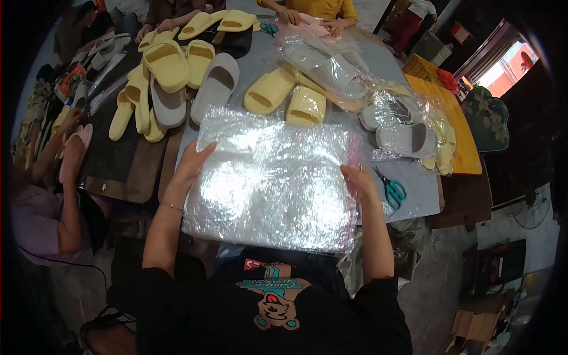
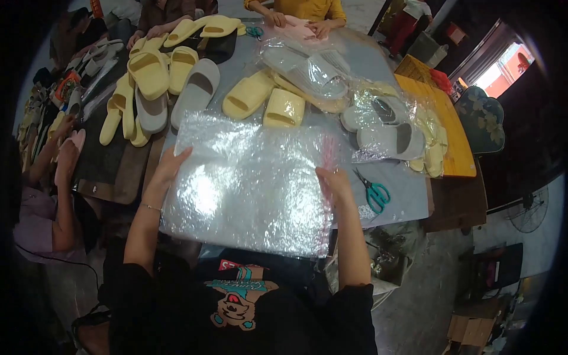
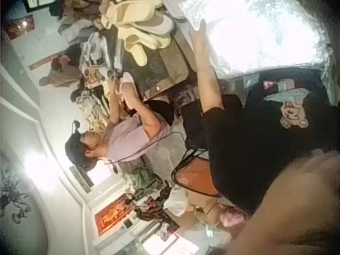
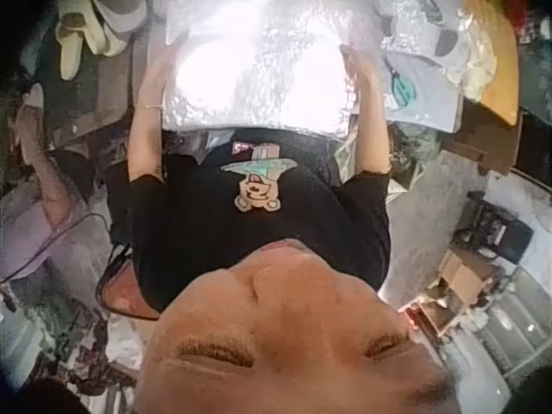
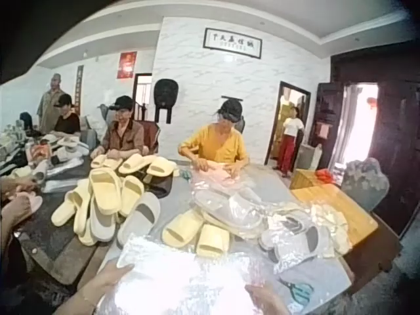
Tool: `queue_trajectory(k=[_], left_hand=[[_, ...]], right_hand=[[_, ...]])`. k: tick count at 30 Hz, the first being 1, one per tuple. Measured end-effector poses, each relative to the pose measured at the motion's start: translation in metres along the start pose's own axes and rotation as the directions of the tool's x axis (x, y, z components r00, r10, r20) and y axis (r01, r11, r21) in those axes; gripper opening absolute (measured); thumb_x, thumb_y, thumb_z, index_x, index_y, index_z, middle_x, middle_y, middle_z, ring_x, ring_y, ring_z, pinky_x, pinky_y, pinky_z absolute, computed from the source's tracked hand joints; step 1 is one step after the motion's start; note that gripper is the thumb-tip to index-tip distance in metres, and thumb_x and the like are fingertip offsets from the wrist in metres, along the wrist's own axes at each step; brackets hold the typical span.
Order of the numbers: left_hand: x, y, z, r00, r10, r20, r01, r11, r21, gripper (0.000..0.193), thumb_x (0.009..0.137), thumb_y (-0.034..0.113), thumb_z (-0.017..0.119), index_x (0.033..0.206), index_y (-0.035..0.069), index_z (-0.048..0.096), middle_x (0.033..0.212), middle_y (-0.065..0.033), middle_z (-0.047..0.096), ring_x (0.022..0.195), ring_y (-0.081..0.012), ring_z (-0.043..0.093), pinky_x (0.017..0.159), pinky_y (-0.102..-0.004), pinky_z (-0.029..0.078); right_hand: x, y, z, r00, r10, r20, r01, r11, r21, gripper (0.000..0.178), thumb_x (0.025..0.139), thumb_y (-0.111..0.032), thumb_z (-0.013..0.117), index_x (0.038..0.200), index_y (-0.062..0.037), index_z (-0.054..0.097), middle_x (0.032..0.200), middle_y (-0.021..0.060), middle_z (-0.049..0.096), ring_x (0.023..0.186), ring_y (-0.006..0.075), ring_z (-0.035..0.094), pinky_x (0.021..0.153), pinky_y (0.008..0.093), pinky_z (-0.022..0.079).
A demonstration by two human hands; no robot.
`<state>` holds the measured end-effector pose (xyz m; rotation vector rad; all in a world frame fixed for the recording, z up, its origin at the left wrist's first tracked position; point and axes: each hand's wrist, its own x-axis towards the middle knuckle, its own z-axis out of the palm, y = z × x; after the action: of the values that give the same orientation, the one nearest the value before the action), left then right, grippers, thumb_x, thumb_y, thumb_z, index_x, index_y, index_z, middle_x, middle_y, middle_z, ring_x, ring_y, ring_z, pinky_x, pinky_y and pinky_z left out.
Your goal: Packaging rubber slippers into individual plastic bags and organizing them.
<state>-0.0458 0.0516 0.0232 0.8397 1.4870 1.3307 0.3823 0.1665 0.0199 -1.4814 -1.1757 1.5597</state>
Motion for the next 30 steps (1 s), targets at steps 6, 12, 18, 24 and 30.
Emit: queue_trajectory(k=[6,12,18,24,30], left_hand=[[0.007,-0.010,-0.002,0.987,0.133,-0.085,-0.125,0.988,0.095,0.035,0.085,0.025,0.069,0.103,-0.004,0.060,0.093,-0.0073,0.065,0.079,-0.0116,0.060,0.068,-0.0264,0.048],[-0.004,-0.003,-0.001,0.980,0.139,-0.146,-0.086,0.943,0.323,0.037,0.083,0.029,0.071,0.099,-0.003,0.062,0.087,-0.0069,0.066,0.076,-0.0107,0.059,0.066,-0.0257,0.047],[-0.009,0.005,0.007,0.929,0.264,-0.259,-0.097,0.849,0.519,0.047,0.081,0.025,0.071,0.116,-0.002,0.055,0.103,-0.0145,0.064,0.090,-0.0191,0.061,0.081,-0.0293,0.047],[-0.052,0.039,0.046,0.744,0.584,0.325,-0.480,0.129,0.868,0.060,0.081,0.025,0.068,0.134,0.008,0.044,0.145,-0.0162,0.032,0.135,-0.0357,0.026,0.110,-0.0464,0.021],[-0.040,0.002,0.051,0.760,0.335,0.557,-0.577,-0.045,0.816,0.062,0.087,0.046,0.053,0.142,0.023,0.037,0.152,-0.0084,0.022,0.140,-0.0385,0.013,0.113,-0.0539,0.007]], right_hand=[[-0.007,-0.016,0.010,0.984,-0.141,-0.109,0.125,0.982,-0.145,0.035,0.083,-0.015,0.068,0.110,0.0028,0.055,0.084,0.0048,0.061,0.070,0.0135,0.059,0.059,0.0224,0.046],[0.006,-0.007,-0.057,0.776,-0.376,-0.507,0.455,0.890,0.036,0.037,0.086,-0.025,0.067,0.107,0.0001,0.053,0.084,0.0057,0.057,0.072,0.0157,0.061,0.061,0.0243,0.050],[0.064,-0.032,-0.130,0.853,-0.031,-0.521,0.328,0.809,0.488,0.030,0.084,-0.024,0.069,0.096,-0.0039,0.050,0.081,0.0063,0.055,0.057,0.0183,0.059,0.047,0.0244,0.048],[0.106,-0.035,-0.159,0.892,0.016,-0.452,0.224,0.852,0.473,0.026,0.078,-0.019,0.072,0.086,-0.0051,0.052,0.065,0.0022,0.053,0.048,0.0138,0.053,0.038,0.0233,0.035],[0.085,-0.095,-0.114,0.789,-0.175,-0.589,0.494,0.751,0.438,0.013,0.077,-0.015,0.065,0.074,-0.0087,0.054,0.063,-0.0013,0.049,0.049,0.0086,0.042,0.043,0.0245,0.030]])
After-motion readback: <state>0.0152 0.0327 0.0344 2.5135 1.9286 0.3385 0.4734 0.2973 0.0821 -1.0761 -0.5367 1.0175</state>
